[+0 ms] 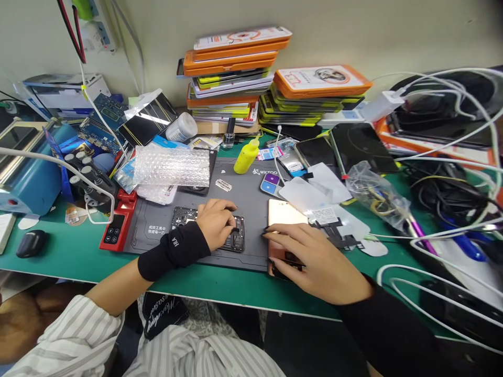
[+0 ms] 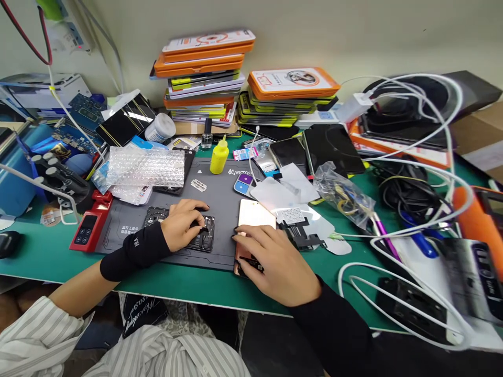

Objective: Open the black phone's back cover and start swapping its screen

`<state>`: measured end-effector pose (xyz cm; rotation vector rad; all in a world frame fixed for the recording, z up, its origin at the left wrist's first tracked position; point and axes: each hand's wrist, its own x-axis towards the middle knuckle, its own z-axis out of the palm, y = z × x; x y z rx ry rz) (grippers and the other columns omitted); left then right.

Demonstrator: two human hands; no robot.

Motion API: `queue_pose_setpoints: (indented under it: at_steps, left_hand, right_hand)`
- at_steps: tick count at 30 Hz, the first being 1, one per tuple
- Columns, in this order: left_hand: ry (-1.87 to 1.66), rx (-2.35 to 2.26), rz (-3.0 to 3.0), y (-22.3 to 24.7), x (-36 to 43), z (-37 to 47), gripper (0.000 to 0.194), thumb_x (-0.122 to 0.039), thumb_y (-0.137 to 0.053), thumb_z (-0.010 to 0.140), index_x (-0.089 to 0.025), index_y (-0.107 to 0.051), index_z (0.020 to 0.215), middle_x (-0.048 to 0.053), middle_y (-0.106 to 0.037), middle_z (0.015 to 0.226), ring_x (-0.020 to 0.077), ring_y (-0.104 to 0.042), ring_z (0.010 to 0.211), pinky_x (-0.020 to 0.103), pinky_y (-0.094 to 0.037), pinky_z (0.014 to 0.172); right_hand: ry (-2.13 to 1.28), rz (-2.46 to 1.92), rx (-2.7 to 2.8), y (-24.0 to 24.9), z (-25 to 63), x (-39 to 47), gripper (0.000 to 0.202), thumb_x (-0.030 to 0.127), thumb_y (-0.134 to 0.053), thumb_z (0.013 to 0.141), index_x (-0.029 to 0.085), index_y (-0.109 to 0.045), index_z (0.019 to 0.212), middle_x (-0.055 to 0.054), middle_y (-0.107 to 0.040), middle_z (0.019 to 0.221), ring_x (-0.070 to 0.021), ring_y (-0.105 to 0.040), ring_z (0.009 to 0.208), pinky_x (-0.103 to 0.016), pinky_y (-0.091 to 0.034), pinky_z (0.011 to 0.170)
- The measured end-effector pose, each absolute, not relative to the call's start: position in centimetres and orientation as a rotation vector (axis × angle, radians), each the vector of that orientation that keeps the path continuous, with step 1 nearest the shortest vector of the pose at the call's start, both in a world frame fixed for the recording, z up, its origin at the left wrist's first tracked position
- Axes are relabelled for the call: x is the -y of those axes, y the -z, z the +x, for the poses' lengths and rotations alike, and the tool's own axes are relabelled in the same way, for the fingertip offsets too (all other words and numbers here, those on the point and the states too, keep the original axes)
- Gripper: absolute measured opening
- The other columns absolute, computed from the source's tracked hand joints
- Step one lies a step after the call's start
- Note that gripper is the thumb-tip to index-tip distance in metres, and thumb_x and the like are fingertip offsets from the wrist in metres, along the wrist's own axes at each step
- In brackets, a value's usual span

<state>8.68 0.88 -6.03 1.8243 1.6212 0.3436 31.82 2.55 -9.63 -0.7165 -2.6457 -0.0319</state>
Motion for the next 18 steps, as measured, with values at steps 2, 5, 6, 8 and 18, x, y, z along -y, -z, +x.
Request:
queue_pose_setpoints:
  at_steps: [2, 5, 6, 8, 18]
  left_hand:
    - [-0.341, -1.618, 1.827, 6.0, -0.9, 8.6, 0.019, -0.023, -0.037, 0.076, -0.013, -0.052, 0.081, -0.012, -0.040, 0.130, 0.0068, -0.030, 0.128, 0.040, -0.025, 0.110]
    - [-0.344, -1.608, 1.840, 6.0, -1.0, 8.5, 0.020, -0.024, -0.037, 0.076, -0.012, -0.052, 0.081, -0.012, -0.040, 0.130, 0.0068, -0.030, 0.127, 0.041, -0.024, 0.111]
    - [-0.347, -1.606, 1.845, 6.0, -1.0, 8.4, 0.020, -0.025, -0.037, 0.076, -0.012, -0.052, 0.081, -0.011, -0.041, 0.130, 0.0069, -0.030, 0.127, 0.041, -0.023, 0.111]
    - [-0.355, -1.605, 1.857, 6.1, -1.0, 8.3, 0.021, -0.026, -0.037, 0.077, -0.012, -0.053, 0.081, -0.010, -0.041, 0.130, 0.0069, -0.031, 0.126, 0.042, -0.023, 0.111]
    - [-0.313, -1.601, 1.917, 5.8, -1.3, 8.1, 0.024, -0.027, -0.043, 0.074, -0.015, -0.057, 0.089, -0.004, -0.039, 0.133, 0.0102, -0.030, 0.129, 0.048, -0.024, 0.116]
  right_hand:
    - [0.055, -0.726, 2.621, 9.8, 31.9, -1.8, 0.027, 0.025, -0.051, 0.085, 0.014, -0.052, 0.109, -0.009, -0.054, 0.116, -0.0226, -0.047, 0.102, -0.037, -0.040, 0.081]
    - [0.109, -0.745, 2.577, 10.1, 31.5, -0.5, 0.038, 0.037, -0.055, 0.084, 0.010, -0.053, 0.111, -0.012, -0.054, 0.119, -0.0270, -0.046, 0.108, -0.041, -0.041, 0.084]
    - [0.116, -0.754, 2.562, 10.3, 31.3, 0.0, 0.042, 0.039, -0.057, 0.083, 0.009, -0.054, 0.112, -0.013, -0.053, 0.120, -0.0282, -0.046, 0.110, -0.043, -0.042, 0.087]
    - [0.111, -0.767, 2.539, 10.9, 30.9, 1.0, 0.044, 0.036, -0.058, 0.083, 0.006, -0.055, 0.114, -0.015, -0.052, 0.123, -0.0295, -0.044, 0.115, -0.045, -0.041, 0.093]
    - [0.094, -0.641, 2.485, 12.1, 31.2, 1.2, 0.026, 0.004, -0.047, 0.085, 0.007, -0.058, 0.108, -0.012, -0.057, 0.119, -0.0242, -0.048, 0.119, -0.043, -0.045, 0.099]
